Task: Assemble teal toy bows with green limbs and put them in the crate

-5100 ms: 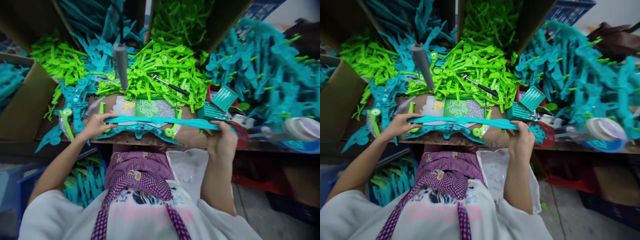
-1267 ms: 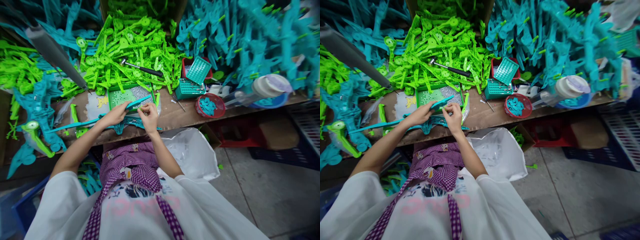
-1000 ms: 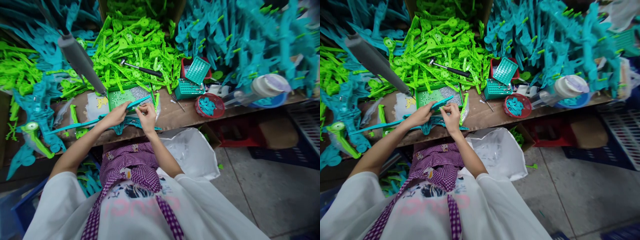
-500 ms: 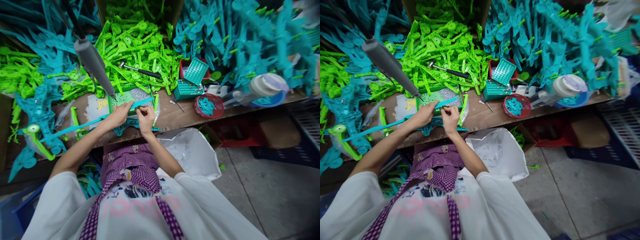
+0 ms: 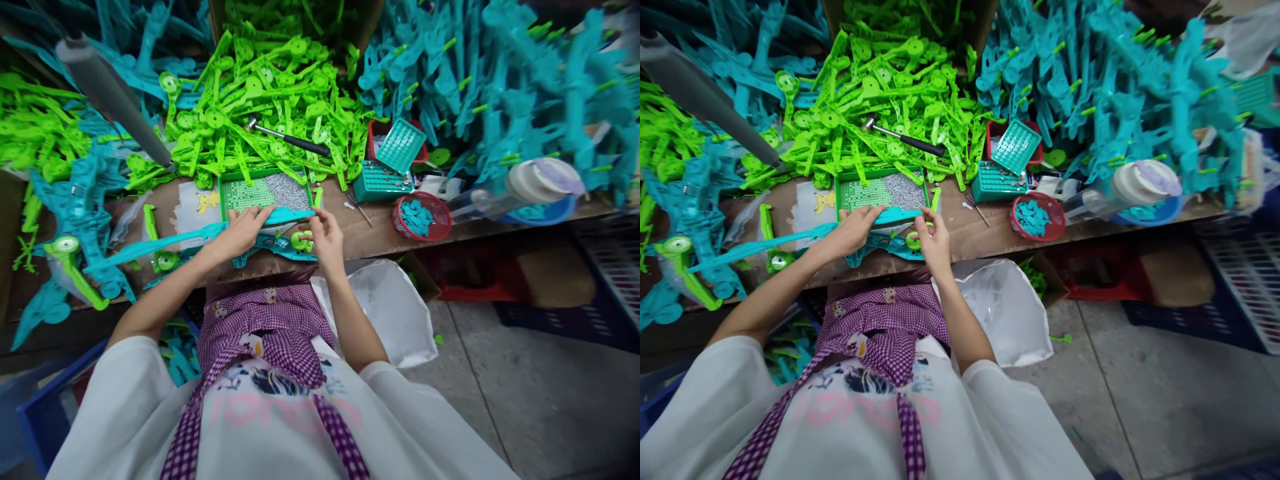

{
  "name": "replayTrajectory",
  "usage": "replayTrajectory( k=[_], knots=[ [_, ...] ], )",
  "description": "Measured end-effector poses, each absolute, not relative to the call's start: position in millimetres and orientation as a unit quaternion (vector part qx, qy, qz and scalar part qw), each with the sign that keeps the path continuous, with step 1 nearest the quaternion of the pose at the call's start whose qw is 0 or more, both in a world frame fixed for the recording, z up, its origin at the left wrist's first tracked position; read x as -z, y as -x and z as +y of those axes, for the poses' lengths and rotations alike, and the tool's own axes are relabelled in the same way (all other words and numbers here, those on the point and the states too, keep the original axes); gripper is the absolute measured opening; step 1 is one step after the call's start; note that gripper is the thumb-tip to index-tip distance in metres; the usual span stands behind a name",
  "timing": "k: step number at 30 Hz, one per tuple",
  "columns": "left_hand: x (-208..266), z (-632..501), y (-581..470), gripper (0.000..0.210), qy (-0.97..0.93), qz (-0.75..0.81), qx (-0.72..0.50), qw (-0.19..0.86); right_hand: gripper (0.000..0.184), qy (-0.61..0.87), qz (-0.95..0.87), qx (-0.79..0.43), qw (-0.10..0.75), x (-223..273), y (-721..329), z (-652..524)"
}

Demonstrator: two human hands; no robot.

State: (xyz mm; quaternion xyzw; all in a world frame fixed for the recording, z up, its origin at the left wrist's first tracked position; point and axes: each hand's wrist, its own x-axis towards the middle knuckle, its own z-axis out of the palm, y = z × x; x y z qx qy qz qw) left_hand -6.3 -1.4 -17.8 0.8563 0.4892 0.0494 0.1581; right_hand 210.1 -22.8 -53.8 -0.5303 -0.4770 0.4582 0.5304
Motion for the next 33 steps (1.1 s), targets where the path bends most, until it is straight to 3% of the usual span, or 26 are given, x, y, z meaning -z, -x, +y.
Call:
replayTrajectory(
  k=[4, 8, 12, 17, 22, 24, 26, 28, 31, 33],
  knots=[
    [16.8, -0.5, 7.2, 0.072, -0.863, 0.487, -0.036, 0.131, 0.051, 0.546, -0.489, -0.442, 0.517, 56.5, -214.0, -11.5],
    [10.5, 2.9, 15.5, 0.066, -0.85, 0.513, -0.031, 0.119, 0.034, 0.592, -0.583, -0.258, 0.493, 62.9, -212.5, -26.0],
    [-0.9, 3.8, 20.7, 0.058, -0.841, 0.524, -0.044, 0.129, 0.019, 0.502, -0.789, -0.202, 0.291, 62.3, -194.9, -14.4],
    [-24.8, -10.4, 31.9, 0.048, -0.808, 0.528, -0.135, 0.223, 0.025, 0.373, -0.911, -0.175, -0.011, 44.7, -176.8, 27.6],
    [-55.4, -32.0, 50.9, 0.044, -0.745, 0.515, -0.231, 0.355, 0.029, 0.29, -0.942, -0.124, -0.113, 33.6, -173.9, 42.8],
    [-62.1, -41.6, 55.7, 0.044, -0.708, 0.505, -0.271, 0.412, 0.026, 0.287, -0.943, -0.128, -0.107, 32.0, -178.0, 44.1],
    [-59.8, -53.4, 57.0, 0.043, -0.653, 0.495, -0.301, 0.488, 0.018, 0.311, -0.935, -0.161, -0.05, 27.3, -185.7, 40.3],
    [-46.7, -67.2, 53.7, 0.042, -0.573, 0.49, -0.312, 0.578, 0.008, 0.36, -0.898, -0.24, 0.083, 18.8, -193.9, 28.1],
    [-13.4, -86.3, 37.6, 0.041, -0.45, 0.492, -0.308, 0.678, 0.022, 0.427, -0.716, -0.439, 0.336, 6.8, -196.2, -4.9],
    [9.3, -94.2, 20.9, 0.041, -0.404, 0.508, -0.327, 0.687, 0.028, 0.436, -0.561, -0.563, 0.422, 6.4, -187.8, -29.2]
  ],
)
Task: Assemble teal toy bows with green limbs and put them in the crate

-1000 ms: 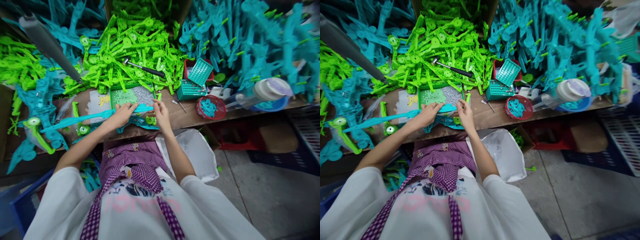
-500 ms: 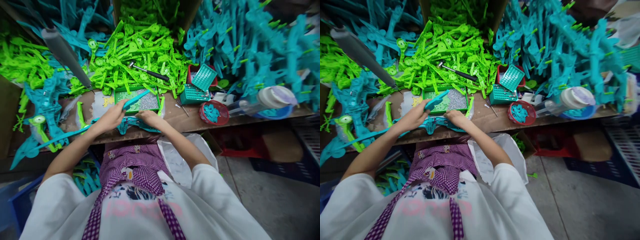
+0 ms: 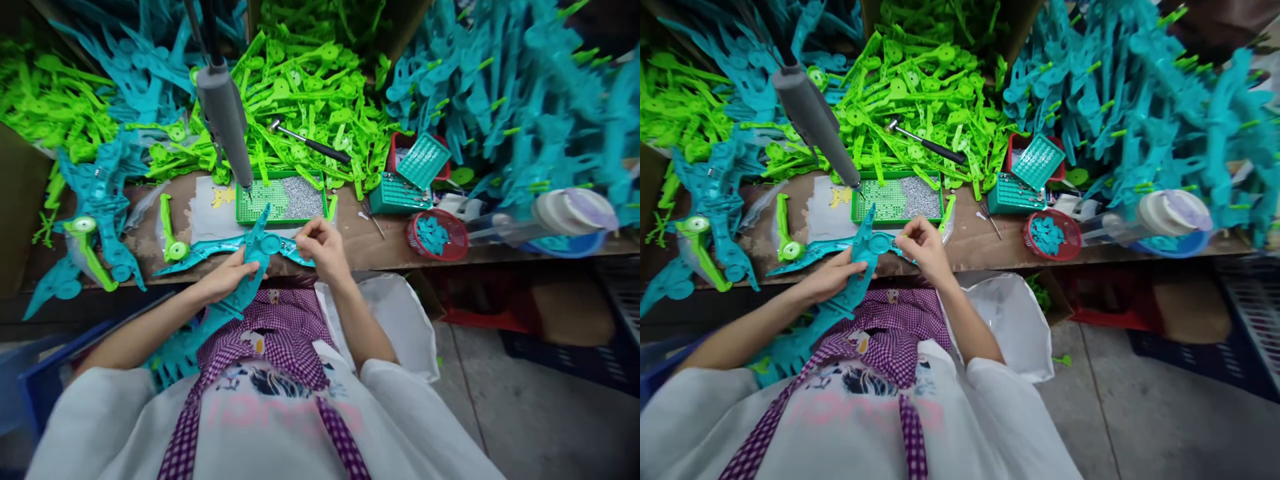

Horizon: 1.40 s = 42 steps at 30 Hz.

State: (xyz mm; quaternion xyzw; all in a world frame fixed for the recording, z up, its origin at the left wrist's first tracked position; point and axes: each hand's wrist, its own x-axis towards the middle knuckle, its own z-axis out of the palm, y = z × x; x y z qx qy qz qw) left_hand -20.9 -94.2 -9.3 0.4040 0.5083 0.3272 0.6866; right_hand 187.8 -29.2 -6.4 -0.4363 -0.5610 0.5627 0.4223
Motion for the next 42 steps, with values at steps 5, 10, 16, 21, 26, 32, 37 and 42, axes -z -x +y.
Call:
replayTrajectory(
  k=[5, 10, 16, 21, 26, 32, 37, 42],
  knots=[
    [42.6, -98.4, -16.6, 0.043, -0.468, 0.547, -0.409, 0.561, 0.037, 0.457, -0.371, -0.664, 0.462, 29.7, -162.2, -64.4],
    [52.6, -101.9, -28.5, 0.039, -0.525, 0.569, -0.395, 0.495, 0.044, 0.449, -0.34, -0.667, 0.488, 40.2, -161.6, -74.5],
    [55.2, -105.9, -30.5, 0.035, -0.541, 0.571, -0.384, 0.483, 0.029, 0.508, -0.396, -0.549, 0.532, 42.2, -155.5, -80.1],
    [55.8, -104.7, -31.9, 0.035, -0.543, 0.571, -0.378, 0.486, 0.026, 0.535, -0.429, -0.481, 0.545, 47.1, -153.7, -82.2],
    [56.2, -103.9, -32.8, 0.036, -0.546, 0.561, -0.381, 0.492, 0.027, 0.552, -0.436, -0.46, 0.542, 51.0, -155.6, -83.1],
    [48.6, -109.0, -36.9, 0.038, -0.568, 0.58, -0.362, 0.458, 0.027, 0.565, -0.466, -0.431, 0.527, 53.0, -153.2, -87.7],
    [53.1, -114.2, -42.4, 0.04, -0.576, 0.587, -0.378, 0.425, 0.026, 0.574, -0.504, -0.394, 0.511, 50.7, -154.2, -94.7],
    [54.2, -117.3, -46.3, 0.041, -0.59, 0.585, -0.383, 0.403, 0.025, 0.572, -0.51, -0.403, 0.501, 49.3, -158.1, -96.6]
  ],
)
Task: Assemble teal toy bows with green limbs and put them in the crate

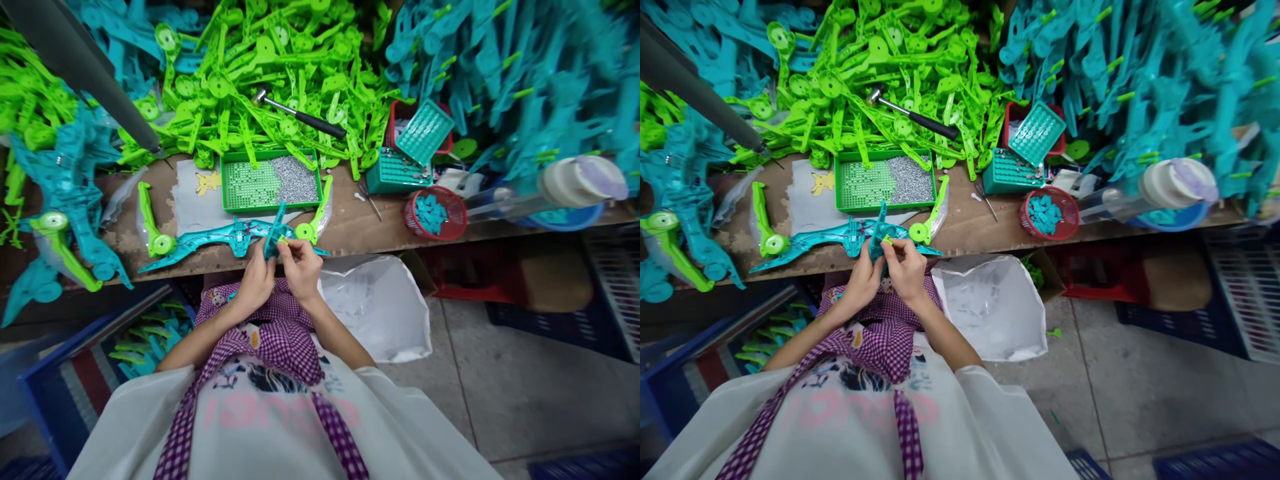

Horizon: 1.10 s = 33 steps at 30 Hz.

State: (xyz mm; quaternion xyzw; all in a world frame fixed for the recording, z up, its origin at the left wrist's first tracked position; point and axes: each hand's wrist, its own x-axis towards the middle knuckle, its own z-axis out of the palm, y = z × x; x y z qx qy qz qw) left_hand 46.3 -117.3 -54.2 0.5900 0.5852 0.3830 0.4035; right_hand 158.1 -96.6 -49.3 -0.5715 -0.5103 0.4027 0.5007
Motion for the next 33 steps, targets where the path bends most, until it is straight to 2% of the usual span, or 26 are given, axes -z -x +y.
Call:
replayTrajectory(
  k=[15, 22, 28, 31, 33],
  knots=[
    [45.9, -125.4, -58.7, 0.042, -0.599, 0.586, -0.382, 0.39, 0.024, 0.582, -0.582, -0.317, 0.472, 40.2, -166.9, -96.5],
    [50.3, -120.9, -58.2, 0.039, -0.612, 0.578, -0.375, 0.389, 0.023, 0.551, -0.545, -0.412, 0.478, 35.0, -184.5, -92.6],
    [59.6, -117.0, -56.6, 0.04, -0.613, 0.587, -0.372, 0.376, 0.025, 0.529, -0.554, -0.435, 0.473, 32.1, -206.4, -95.0],
    [61.7, -116.2, -56.2, 0.043, -0.62, 0.591, -0.352, 0.378, 0.028, 0.534, -0.577, -0.356, 0.506, 5.7, -219.6, -74.1],
    [61.1, -116.2, -57.0, 0.045, -0.63, 0.587, -0.338, 0.38, 0.035, 0.535, -0.641, -0.296, 0.463, -18.0, -223.0, -51.2]
  ],
)
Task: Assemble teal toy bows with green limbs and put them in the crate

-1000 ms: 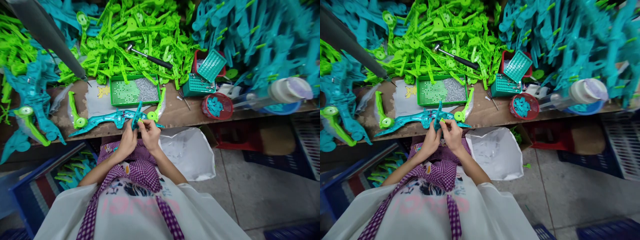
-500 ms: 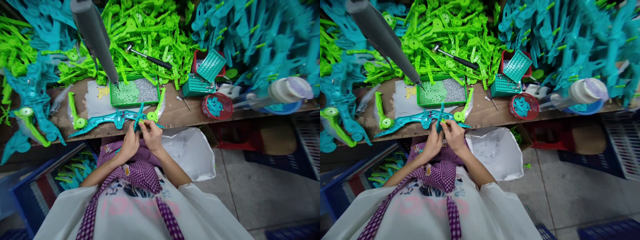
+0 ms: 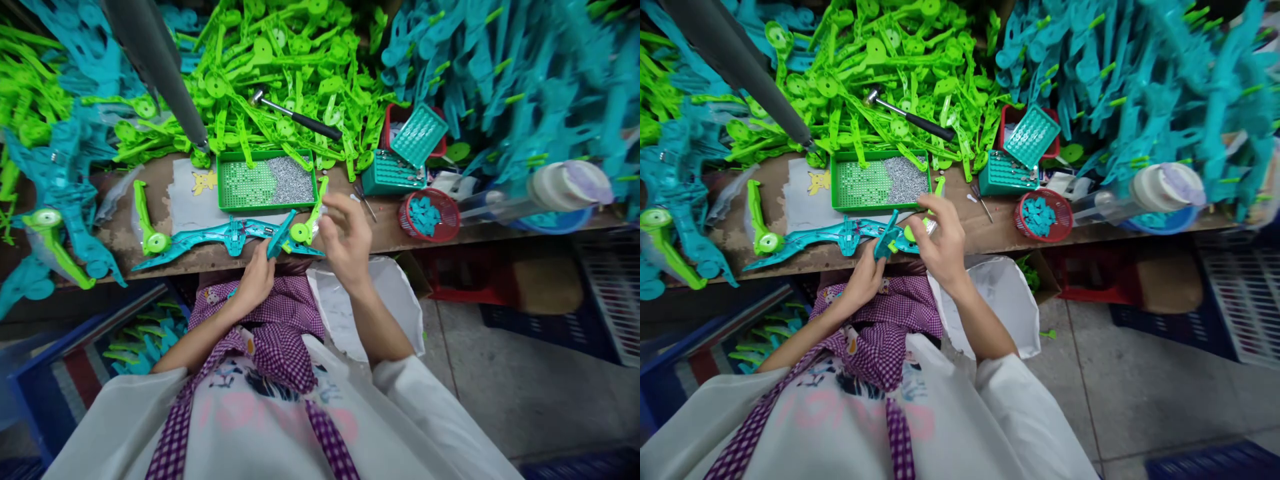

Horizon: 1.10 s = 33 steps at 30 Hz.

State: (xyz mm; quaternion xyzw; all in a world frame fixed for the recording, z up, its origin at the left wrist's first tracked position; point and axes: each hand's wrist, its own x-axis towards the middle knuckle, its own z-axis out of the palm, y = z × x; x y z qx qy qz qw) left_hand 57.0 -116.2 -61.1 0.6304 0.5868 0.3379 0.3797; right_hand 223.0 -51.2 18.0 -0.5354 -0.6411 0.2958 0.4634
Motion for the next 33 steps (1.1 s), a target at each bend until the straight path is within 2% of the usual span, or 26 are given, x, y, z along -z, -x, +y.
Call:
replayTrajectory(
  k=[2, 5, 8, 11, 15, 17, 21, 25, 27, 29, 33],
  knots=[
    [59.0, -116.5, -56.6, 0.047, -0.641, 0.585, -0.327, 0.374, 0.04, 0.519, -0.735, -0.287, 0.329, -37.7, -221.0, -28.0],
    [53.6, -118.3, -49.3, 0.049, -0.669, 0.579, -0.298, 0.359, 0.035, 0.466, -0.825, -0.294, 0.126, -48.9, -214.0, -7.1],
    [43.2, -120.9, -35.3, 0.054, -0.706, 0.574, -0.246, 0.334, 0.034, 0.398, -0.867, -0.297, 0.047, -43.3, -209.7, -7.8],
    [22.1, -118.4, -24.4, 0.063, -0.754, 0.565, -0.184, 0.281, 0.032, 0.386, -0.883, -0.267, 0.032, -40.9, -210.6, -20.2],
    [-18.7, -92.1, -27.3, 0.065, -0.809, 0.529, -0.142, 0.213, 0.035, 0.46, -0.863, -0.202, 0.051, -55.8, -217.2, -26.3],
    [-36.5, -71.5, -36.2, 0.056, -0.811, 0.525, -0.162, 0.2, 0.044, 0.479, -0.849, -0.202, 0.093, -63.4, -221.7, -17.9],
    [-55.3, -51.1, -48.0, 0.04, -0.793, 0.508, -0.277, 0.19, 0.059, 0.488, -0.82, -0.249, 0.167, -60.3, -233.1, 4.0],
    [-54.9, -90.6, -6.3, 0.039, -0.802, 0.485, -0.317, 0.146, 0.063, 0.523, -0.795, -0.259, 0.166, -36.1, -251.7, -0.8],
    [-50.8, -119.7, 39.4, 0.04, -0.751, 0.563, -0.338, 0.069, 0.063, 0.546, -0.787, -0.245, 0.154, -22.4, -260.4, -11.2],
    [-45.3, -141.5, 90.6, 0.042, -0.691, 0.661, -0.294, 0.006, 0.064, 0.564, -0.779, -0.229, 0.148, -10.4, -264.9, -20.7],
    [-26.7, -152.7, 166.0, 0.043, -0.689, 0.714, -0.124, 0.019, 0.065, 0.582, -0.776, -0.201, 0.139, 6.6, -258.7, -28.4]
  ],
)
